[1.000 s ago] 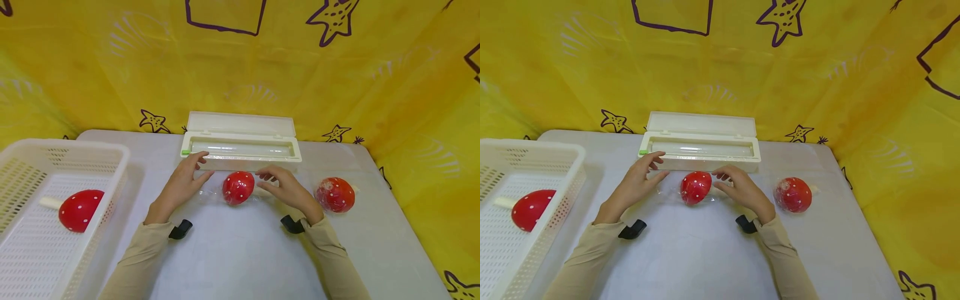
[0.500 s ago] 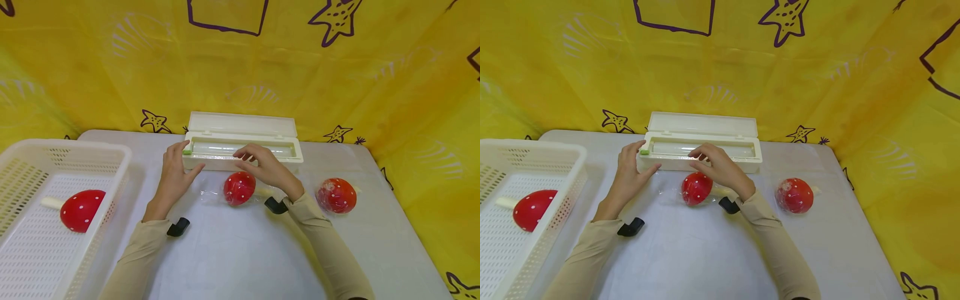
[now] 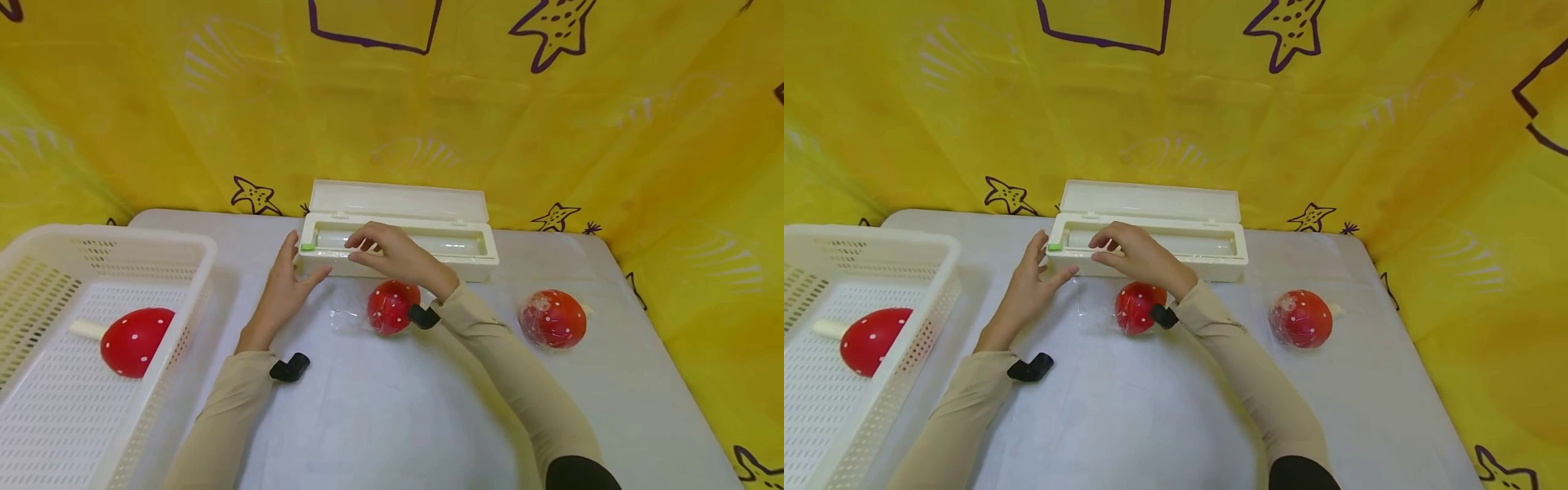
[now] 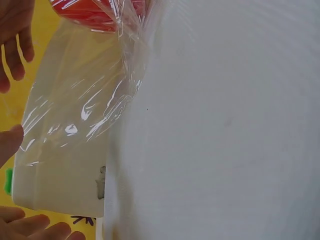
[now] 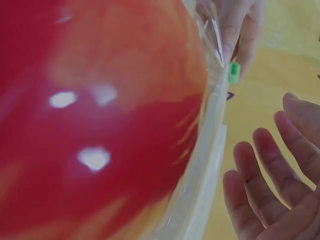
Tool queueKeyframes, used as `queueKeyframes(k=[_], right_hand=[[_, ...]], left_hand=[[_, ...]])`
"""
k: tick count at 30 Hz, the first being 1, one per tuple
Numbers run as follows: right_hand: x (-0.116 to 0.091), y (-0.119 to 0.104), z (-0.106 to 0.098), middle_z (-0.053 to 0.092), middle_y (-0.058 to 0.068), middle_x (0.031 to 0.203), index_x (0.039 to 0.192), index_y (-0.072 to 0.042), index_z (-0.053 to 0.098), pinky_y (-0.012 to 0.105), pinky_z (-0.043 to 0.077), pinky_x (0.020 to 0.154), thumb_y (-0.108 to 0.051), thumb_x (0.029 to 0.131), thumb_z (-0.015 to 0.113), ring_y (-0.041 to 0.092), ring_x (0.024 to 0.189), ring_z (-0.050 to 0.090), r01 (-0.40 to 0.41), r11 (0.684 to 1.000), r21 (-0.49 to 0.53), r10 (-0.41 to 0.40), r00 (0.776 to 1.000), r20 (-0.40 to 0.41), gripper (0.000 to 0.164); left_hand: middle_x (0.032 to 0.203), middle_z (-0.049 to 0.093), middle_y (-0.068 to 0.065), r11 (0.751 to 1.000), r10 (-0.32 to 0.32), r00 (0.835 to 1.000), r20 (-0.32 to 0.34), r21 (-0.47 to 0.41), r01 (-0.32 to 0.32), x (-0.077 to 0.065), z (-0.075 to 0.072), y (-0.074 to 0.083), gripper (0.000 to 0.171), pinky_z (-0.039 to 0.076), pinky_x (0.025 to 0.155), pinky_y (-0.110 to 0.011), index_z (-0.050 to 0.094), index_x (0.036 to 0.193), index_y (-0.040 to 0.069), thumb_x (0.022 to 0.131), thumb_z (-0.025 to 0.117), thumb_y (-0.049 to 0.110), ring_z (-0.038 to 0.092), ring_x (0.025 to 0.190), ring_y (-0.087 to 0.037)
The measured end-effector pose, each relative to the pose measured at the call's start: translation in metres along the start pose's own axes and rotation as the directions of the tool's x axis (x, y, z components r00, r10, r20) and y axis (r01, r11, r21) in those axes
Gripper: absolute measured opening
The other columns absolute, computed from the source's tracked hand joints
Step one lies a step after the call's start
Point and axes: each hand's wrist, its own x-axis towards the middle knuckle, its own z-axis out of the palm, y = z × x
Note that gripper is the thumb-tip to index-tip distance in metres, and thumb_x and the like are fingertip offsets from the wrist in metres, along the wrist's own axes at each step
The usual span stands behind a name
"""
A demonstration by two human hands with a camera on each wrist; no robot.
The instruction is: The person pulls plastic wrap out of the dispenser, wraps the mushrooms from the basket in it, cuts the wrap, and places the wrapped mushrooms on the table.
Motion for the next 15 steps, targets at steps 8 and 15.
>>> queueKeyframes(k=[8, 15], right_hand=[[0.026, -0.007, 0.006, 0.066, 0.013, 0.127, 0.126, 0.001, 0.063, 0.036, 0.051, 0.101, -0.016, 0.095, 0.067, 0.027, 0.111, 0.064, 0.019, 0.999, -0.043, -0.015, 0.996, 0.087, 0.036], [0.045, -0.014, 0.002, 0.065, 0.016, 0.130, 0.128, 0.003, 0.062, 0.038, 0.051, 0.100, -0.014, 0.095, 0.067, 0.029, 0.112, 0.065, 0.045, 0.993, -0.106, -0.028, 0.987, 0.157, 0.037]], left_hand=[[0.159, 0.034, -0.016, 0.997, 0.009, 0.999, 0.038, -0.076, -0.006, 0.002, -0.001, -0.010, 0.078, 0.038, 0.111, -0.059, 0.018, 0.159, 0.023, 0.097, 0.064, 0.033, 0.041, 0.140, -0.045], [0.156, 0.036, -0.020, 0.990, 0.021, 1.000, -0.007, -0.138, -0.021, 0.005, 0.002, -0.010, 0.070, 0.048, 0.103, -0.051, 0.024, 0.156, 0.017, 0.098, 0.063, 0.022, 0.049, 0.134, -0.045]])
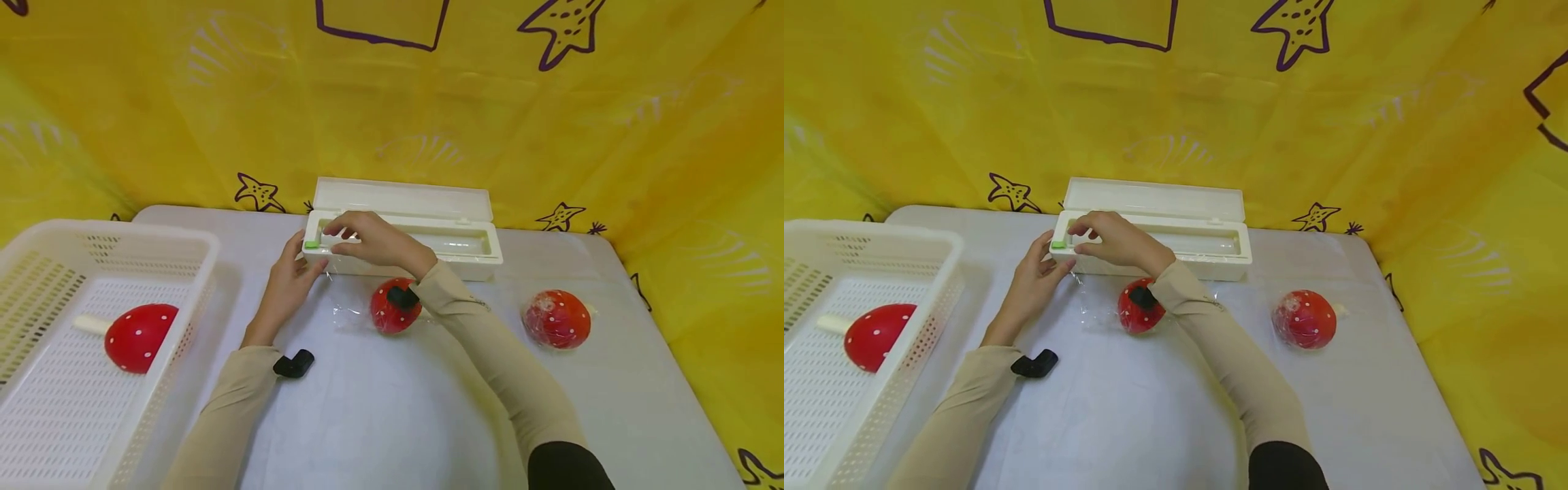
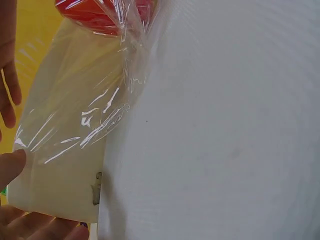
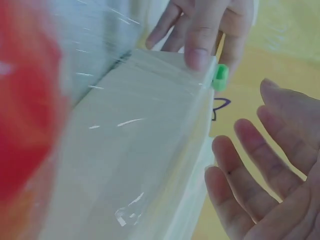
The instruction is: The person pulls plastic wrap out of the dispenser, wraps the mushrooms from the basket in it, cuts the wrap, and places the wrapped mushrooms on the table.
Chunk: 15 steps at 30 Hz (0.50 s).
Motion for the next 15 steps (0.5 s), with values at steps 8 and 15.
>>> queueKeyframes(k=[8, 15], right_hand=[[0.020, 0.000, 0.004, 0.067, 0.013, 0.126, 0.127, -0.001, 0.064, 0.030, 0.051, 0.098, -0.013, 0.097, 0.064, 0.024, 0.112, 0.066, -0.031, 0.999, -0.019, 0.032, 0.998, 0.045, 0.033], [0.032, 0.001, 0.012, 0.068, 0.013, 0.124, 0.126, 0.000, 0.065, 0.027, 0.052, 0.095, -0.008, 0.096, 0.064, 0.024, 0.110, 0.067, -0.060, 0.998, 0.016, 0.059, 0.996, 0.074, 0.031]], left_hand=[[0.152, 0.041, -0.026, 1.000, -0.018, 0.999, -0.035, 0.019, 0.019, 0.003, 0.000, 0.000, 0.066, 0.050, 0.101, -0.050, 0.027, 0.154, 0.009, 0.098, 0.062, 0.019, 0.055, 0.127, -0.046], [0.151, 0.045, -0.021, 0.999, -0.020, 0.999, -0.040, 0.048, 0.022, 0.004, -0.002, -0.001, 0.063, 0.053, 0.096, -0.049, 0.035, 0.152, 0.008, 0.098, 0.063, 0.022, 0.060, 0.122, -0.042]])
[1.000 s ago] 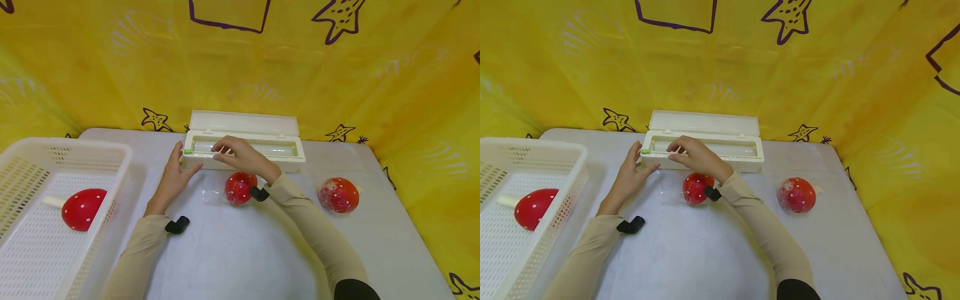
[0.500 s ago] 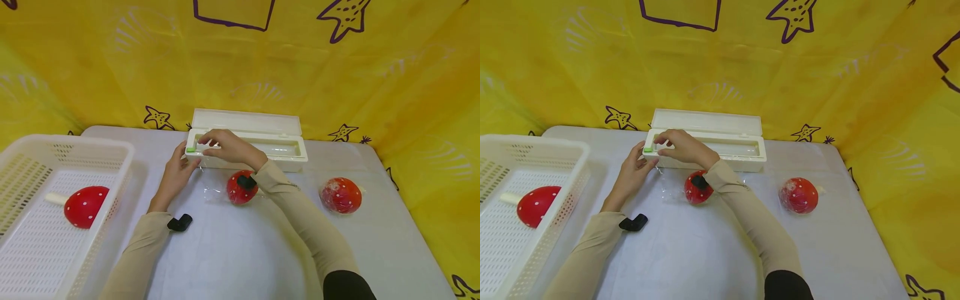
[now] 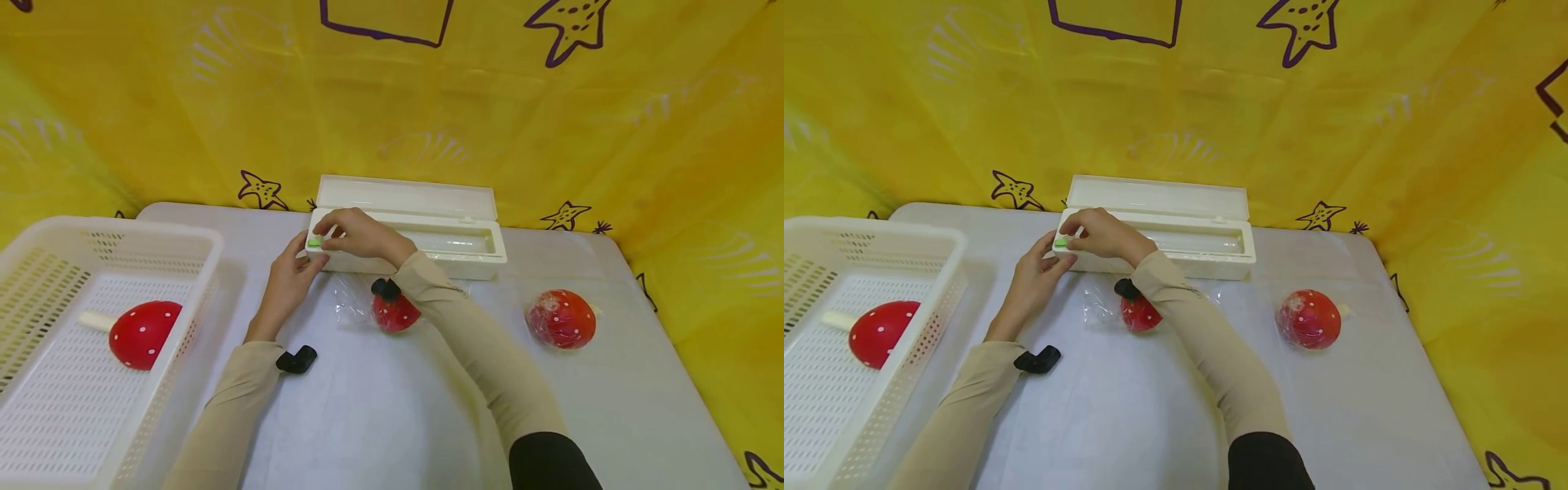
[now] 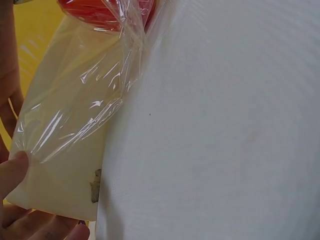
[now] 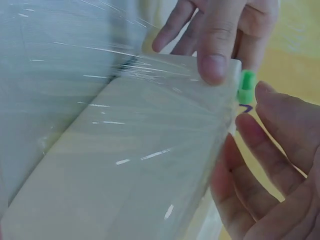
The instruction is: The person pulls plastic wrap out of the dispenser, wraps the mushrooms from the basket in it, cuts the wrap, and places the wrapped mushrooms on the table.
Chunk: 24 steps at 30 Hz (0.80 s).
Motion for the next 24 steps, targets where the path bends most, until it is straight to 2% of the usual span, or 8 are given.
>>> queueKeyframes(k=[5, 14, 24], right_hand=[[0.0053, 0.0003, 0.0033, 0.071, 0.012, 0.118, 0.121, 0.000, 0.068, 0.024, 0.053, 0.091, -0.008, 0.095, 0.065, 0.023, 0.106, 0.067, 0.009, 1.000, -0.025, -0.009, 1.000, -0.014, 0.027], [0.0096, -0.0042, 0.0073, 0.074, 0.010, 0.109, 0.113, -0.002, 0.073, 0.020, 0.053, 0.083, -0.010, 0.092, 0.070, 0.019, 0.093, 0.070, 0.025, 0.997, -0.072, -0.029, 0.999, -0.043, 0.023], [0.0027, -0.0014, 0.0025, 0.075, 0.007, 0.098, 0.106, -0.005, 0.076, 0.021, 0.053, 0.080, -0.011, 0.091, 0.071, 0.018, 0.088, 0.069, -0.005, 0.994, -0.110, -0.001, 0.999, -0.055, 0.017]], left_hand=[[0.146, 0.048, -0.025, 1.000, 0.000, 1.000, -0.009, 0.012, 0.000, 0.0004, -0.0003, 0.0007, 0.061, 0.054, 0.094, -0.050, 0.037, 0.152, 0.010, 0.097, 0.064, 0.020, 0.063, 0.117, -0.042], [0.149, 0.046, -0.023, 1.000, -0.002, 1.000, -0.019, 0.021, 0.002, 0.0006, 0.0005, -0.0015, 0.063, 0.054, 0.095, -0.050, 0.037, 0.152, 0.010, 0.097, 0.064, 0.021, 0.062, 0.118, -0.043], [0.150, 0.046, -0.021, 1.000, -0.007, 1.000, -0.006, 0.025, 0.007, -0.0008, -0.0002, 0.0013, 0.063, 0.053, 0.096, -0.050, 0.034, 0.153, 0.009, 0.098, 0.063, 0.021, 0.061, 0.120, -0.043]])
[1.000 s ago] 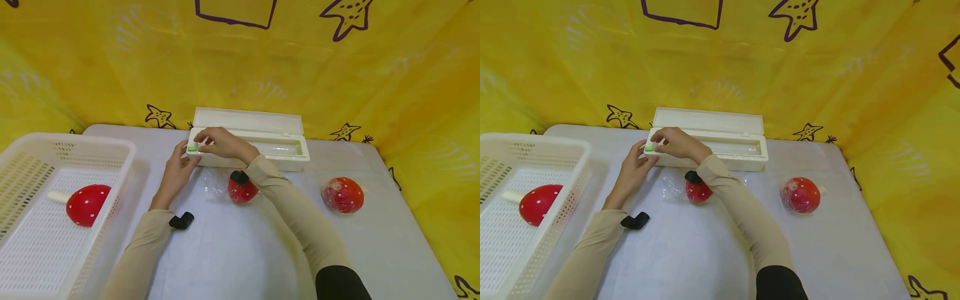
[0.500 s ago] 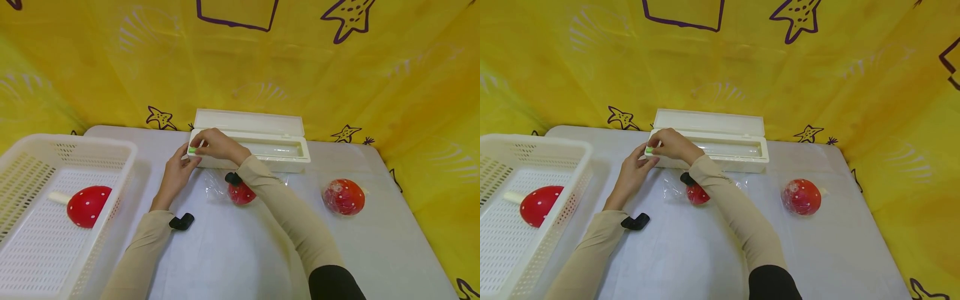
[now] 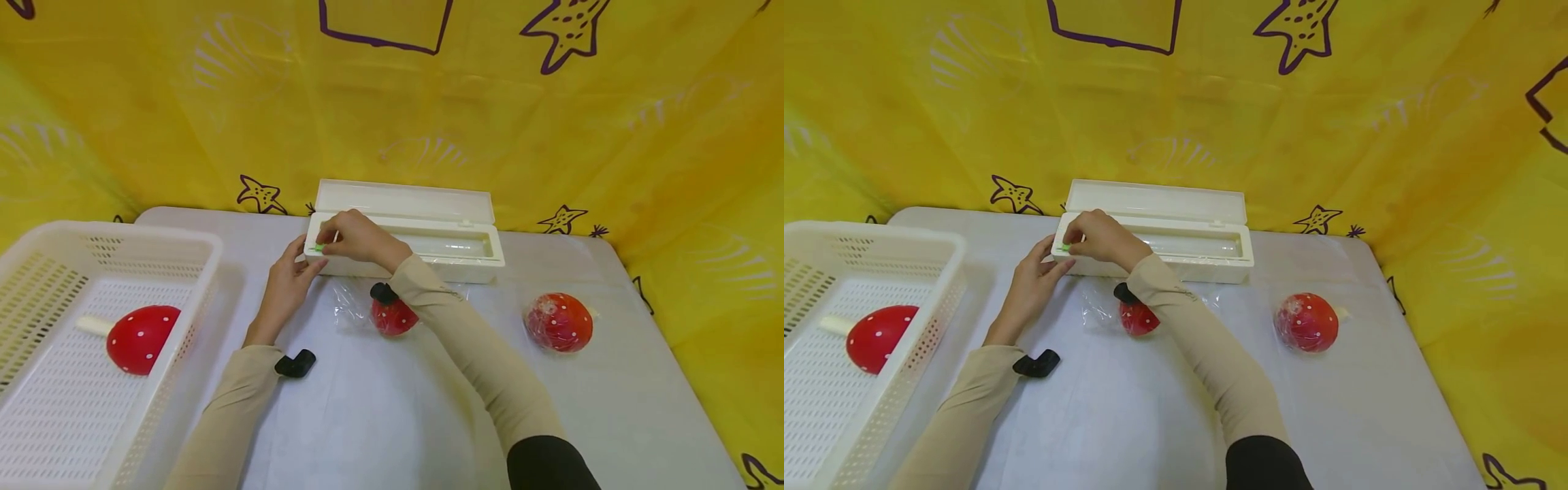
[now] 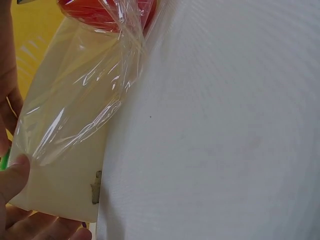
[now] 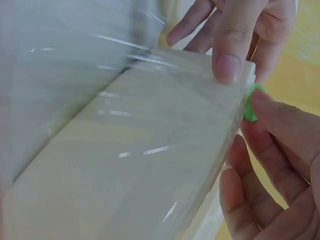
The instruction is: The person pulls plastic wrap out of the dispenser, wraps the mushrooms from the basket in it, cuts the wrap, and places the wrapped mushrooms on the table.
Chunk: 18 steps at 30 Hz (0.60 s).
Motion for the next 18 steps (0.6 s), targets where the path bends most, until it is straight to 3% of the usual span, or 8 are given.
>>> queueKeyframes(k=[7, 18], right_hand=[[-0.007, 0.001, -0.007, 0.075, 0.009, 0.102, 0.109, -0.004, 0.075, 0.025, 0.053, 0.085, -0.010, 0.091, 0.071, 0.020, 0.092, 0.068, -0.014, 0.999, -0.052, 0.015, 1.000, 0.014, 0.019], [-0.018, 0.006, -0.013, 0.075, 0.010, 0.105, 0.109, -0.002, 0.075, 0.026, 0.054, 0.086, -0.009, 0.090, 0.072, 0.022, 0.095, 0.068, -0.052, 0.999, -0.011, 0.053, 0.998, 0.025, 0.020]], left_hand=[[0.152, 0.044, -0.020, 1.000, -0.011, 1.000, 0.006, 0.008, 0.011, 0.000, -0.001, 0.000, 0.064, 0.053, 0.096, -0.048, 0.033, 0.153, 0.008, 0.098, 0.062, 0.022, 0.061, 0.121, -0.042], [0.151, 0.044, -0.023, 1.000, 0.001, 1.000, 0.009, 0.019, -0.001, 0.000, -0.001, -0.001, 0.064, 0.054, 0.095, -0.050, 0.032, 0.153, 0.008, 0.098, 0.062, 0.022, 0.061, 0.120, -0.044]])
